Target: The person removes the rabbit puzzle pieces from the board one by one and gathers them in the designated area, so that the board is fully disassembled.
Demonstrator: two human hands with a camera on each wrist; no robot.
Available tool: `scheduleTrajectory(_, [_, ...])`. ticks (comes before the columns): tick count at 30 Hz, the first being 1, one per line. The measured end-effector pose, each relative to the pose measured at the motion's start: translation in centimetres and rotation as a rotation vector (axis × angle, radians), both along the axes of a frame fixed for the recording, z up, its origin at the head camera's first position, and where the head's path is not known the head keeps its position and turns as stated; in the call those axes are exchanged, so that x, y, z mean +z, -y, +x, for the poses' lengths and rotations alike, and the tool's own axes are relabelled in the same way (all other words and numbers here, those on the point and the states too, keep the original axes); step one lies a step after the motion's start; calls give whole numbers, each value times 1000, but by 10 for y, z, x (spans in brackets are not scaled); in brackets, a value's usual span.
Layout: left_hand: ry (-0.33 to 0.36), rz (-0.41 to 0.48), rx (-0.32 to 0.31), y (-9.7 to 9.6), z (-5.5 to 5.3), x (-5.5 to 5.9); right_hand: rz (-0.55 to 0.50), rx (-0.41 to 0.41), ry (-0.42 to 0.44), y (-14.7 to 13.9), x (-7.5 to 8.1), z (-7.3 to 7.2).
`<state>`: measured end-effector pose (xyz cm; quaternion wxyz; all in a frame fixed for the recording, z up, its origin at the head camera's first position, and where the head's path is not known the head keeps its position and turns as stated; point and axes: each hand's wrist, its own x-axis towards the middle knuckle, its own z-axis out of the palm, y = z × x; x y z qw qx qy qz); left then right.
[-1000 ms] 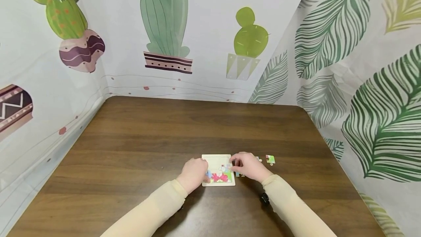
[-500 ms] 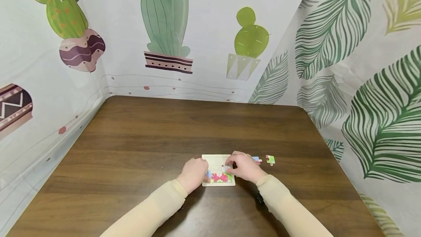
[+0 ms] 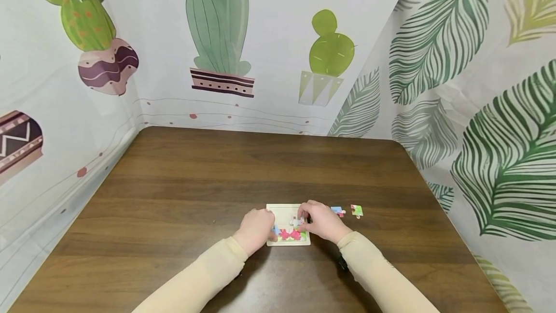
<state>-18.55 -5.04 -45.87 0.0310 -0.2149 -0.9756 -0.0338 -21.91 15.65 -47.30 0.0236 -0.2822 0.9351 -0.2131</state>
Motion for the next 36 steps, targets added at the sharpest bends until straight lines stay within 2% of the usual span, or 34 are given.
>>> scheduleTrajectory(7, [2,-3,-4,0,-1,-1,-58,2,52,0,0,-2])
scheduleTrajectory(12, [12,-2,-3,0,-1,-1,-157,30,134,-3,-1,-3])
scheduleTrajectory(17, [16,5,-1,-1,-1,-1,-231,45,153,-8,-2,-6])
scheduleTrajectory(28, [11,2,-8,-1,-2,-1,-299,1,214,-20,3,-10])
scheduleTrajectory(36, [20,0,-4,0,-2,-1,-266,-8,237,-32,4,-9])
